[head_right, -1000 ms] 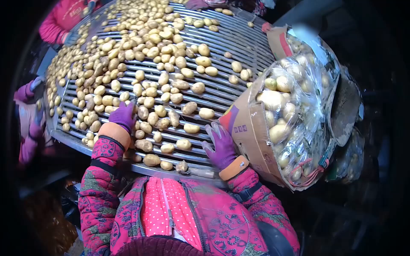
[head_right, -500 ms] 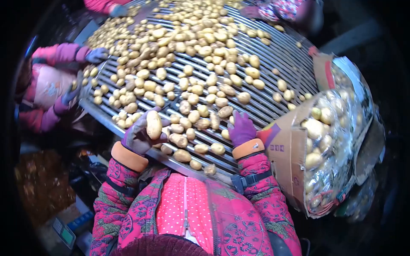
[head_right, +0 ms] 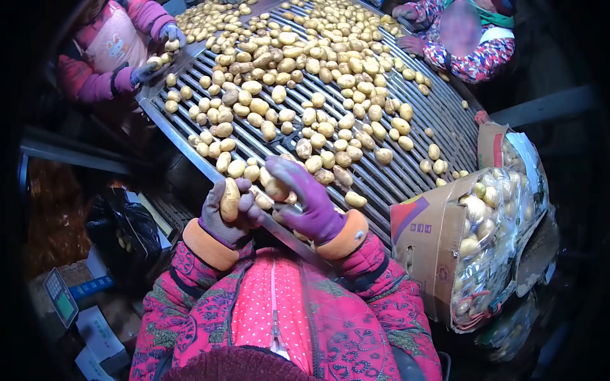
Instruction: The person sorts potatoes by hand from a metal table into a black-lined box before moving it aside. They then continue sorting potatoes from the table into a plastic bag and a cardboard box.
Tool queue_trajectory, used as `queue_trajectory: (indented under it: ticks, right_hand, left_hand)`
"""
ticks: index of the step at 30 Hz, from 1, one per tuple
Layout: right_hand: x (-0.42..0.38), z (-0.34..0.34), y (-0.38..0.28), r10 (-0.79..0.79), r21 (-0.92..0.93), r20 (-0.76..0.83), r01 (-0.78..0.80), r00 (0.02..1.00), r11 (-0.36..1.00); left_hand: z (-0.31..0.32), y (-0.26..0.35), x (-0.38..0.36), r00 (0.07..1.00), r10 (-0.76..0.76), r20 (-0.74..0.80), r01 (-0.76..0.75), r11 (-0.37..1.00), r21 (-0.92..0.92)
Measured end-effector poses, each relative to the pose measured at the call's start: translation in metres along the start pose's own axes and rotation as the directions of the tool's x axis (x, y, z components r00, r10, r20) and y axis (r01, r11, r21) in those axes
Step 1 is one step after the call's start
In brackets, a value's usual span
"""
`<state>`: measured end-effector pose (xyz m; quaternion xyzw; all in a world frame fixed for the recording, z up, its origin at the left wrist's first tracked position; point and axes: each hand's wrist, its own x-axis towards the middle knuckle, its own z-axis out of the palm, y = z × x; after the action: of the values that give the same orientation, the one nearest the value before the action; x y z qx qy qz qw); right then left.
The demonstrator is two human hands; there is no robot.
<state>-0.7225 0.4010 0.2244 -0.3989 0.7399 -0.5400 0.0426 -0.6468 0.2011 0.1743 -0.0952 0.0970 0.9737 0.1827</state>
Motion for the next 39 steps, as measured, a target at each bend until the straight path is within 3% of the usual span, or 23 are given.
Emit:
queue_trajectory:
  ticks: [1, 3, 6, 8, 9, 11, 13, 15, 17, 19, 20, 21, 23, 26, 28, 29, 31, 32, 33, 35, 37, 38, 39]
  right_hand:
    - [0.007, 0.005, -0.010, -0.033, 0.022, 0.042, 0.032, 0.999, 0.999]
    - [0.017, 0.021, -0.007, -0.093, -0.113, 0.095, 0.103, 0.991, 0.988]
    - [0.019, 0.029, -0.016, -0.054, -0.022, 0.105, 0.056, 0.993, 0.998]
    - [0.019, 0.021, -0.016, 0.009, -0.008, 0.062, -0.009, 0.998, 1.000]
    - [0.006, 0.017, -0.007, 0.171, -0.004, -0.022, -0.171, 0.985, 0.985]
    - [-0.006, 0.001, 0.010, 0.253, -0.014, -0.121, -0.256, 0.960, 0.966]
    - [-0.045, -0.013, 0.042, 0.394, -0.011, -0.184, -0.403, 0.900, 0.915]
    - [-0.080, -0.025, 0.055, 0.500, 0.034, -0.215, -0.505, 0.839, 0.862]
    - [-0.116, -0.044, 0.056, 0.463, -0.155, -0.205, -0.496, 0.862, 0.854]
    - [-0.144, -0.056, 0.053, 0.504, -0.367, -0.237, -0.557, 0.831, 0.746]
    - [-0.173, -0.057, 0.072, 0.526, -0.266, -0.310, -0.604, 0.792, 0.751]
    - [-0.170, -0.058, 0.058, 0.505, -0.426, -0.214, -0.546, 0.836, 0.722]
    - [-0.179, -0.054, 0.052, 0.757, -0.336, -0.100, -0.738, 0.646, 0.585]
    - [-0.172, -0.038, 0.037, 0.807, -0.200, 0.023, -0.788, 0.591, 0.583]
    - [-0.162, -0.022, 0.045, 0.716, 0.047, 0.116, -0.724, 0.688, 0.688]
    - [-0.144, -0.010, 0.045, 0.634, 0.146, 0.152, -0.651, 0.759, 0.745]
    - [-0.153, -0.020, 0.058, 0.677, -0.068, 0.078, -0.673, 0.732, 0.736]
    - [-0.122, -0.003, 0.060, 0.653, -0.164, 0.022, -0.641, 0.757, 0.750]
    - [-0.091, 0.003, 0.048, 0.641, -0.315, -0.016, -0.612, 0.768, 0.725]
    - [-0.062, 0.014, 0.077, 0.575, -0.453, 0.019, -0.506, 0.818, 0.734]
    - [-0.030, 0.019, 0.079, 0.727, -0.122, 0.010, -0.721, 0.686, 0.682]
    - [-0.024, 0.017, 0.080, 0.706, 0.005, -0.062, -0.707, 0.705, 0.707]
    - [-0.027, 0.014, 0.089, 0.630, -0.032, -0.215, -0.650, 0.747, 0.759]
  left_hand:
    - [0.002, -0.002, -0.003, 0.998, 0.026, -0.057, -0.026, 1.000, 0.004]
    - [0.001, -0.005, -0.006, 0.961, 0.273, 0.035, -0.264, 0.879, 0.396]
    - [0.008, 0.007, -0.013, 0.986, 0.037, -0.165, -0.064, 0.985, -0.163]
    - [-0.004, 0.014, -0.022, 0.994, 0.088, -0.070, -0.099, 0.979, -0.177]
    - [-0.011, 0.018, -0.029, 0.991, 0.127, 0.033, -0.118, 0.975, -0.189]
    - [-0.025, 0.031, -0.043, 0.980, 0.196, -0.021, -0.196, 0.963, -0.183]
    - [-0.039, 0.044, -0.064, 0.949, 0.309, 0.062, -0.295, 0.940, -0.170]
    - [-0.051, 0.056, -0.094, 0.912, 0.409, 0.005, -0.406, 0.906, -0.120]
    - [-0.076, 0.064, -0.130, 0.843, 0.531, -0.090, -0.538, 0.837, -0.101]
    - [-0.095, 0.069, -0.165, 0.724, 0.643, -0.249, -0.684, 0.716, -0.142]
    - [-0.110, 0.073, -0.185, 0.667, 0.673, -0.320, -0.737, 0.658, -0.155]
    - [-0.125, 0.078, -0.207, 0.614, 0.688, -0.387, -0.780, 0.603, -0.167]
    - [-0.153, 0.103, -0.253, 0.429, 0.695, -0.577, -0.845, 0.534, 0.014]
    - [-0.222, 0.152, -0.348, 0.032, 0.675, -0.737, -0.784, 0.475, 0.401]
    - [-0.272, 0.174, -0.432, -0.127, 0.675, -0.727, -0.618, 0.520, 0.590]
    - [-0.296, 0.193, -0.448, -0.117, 0.679, -0.725, -0.547, 0.565, 0.618]
    - [-0.326, 0.227, -0.471, -0.058, 0.719, -0.692, -0.469, 0.593, 0.655]
    - [-0.291, 0.227, -0.452, -0.049, 0.798, -0.600, -0.421, 0.529, 0.737]
    - [-0.190, 0.210, -0.369, -0.112, 0.751, -0.650, -0.375, 0.574, 0.728]
    - [-0.172, 0.208, -0.320, 0.198, 0.852, -0.484, -0.318, 0.523, 0.791]
    - [-0.152, 0.204, -0.233, 0.616, 0.781, -0.106, -0.366, 0.402, 0.839]
    - [-0.086, 0.167, -0.164, 0.371, 0.881, -0.294, -0.096, 0.351, 0.931]
    - [-0.070, 0.152, -0.131, 0.677, 0.730, -0.096, -0.153, 0.268, 0.951]
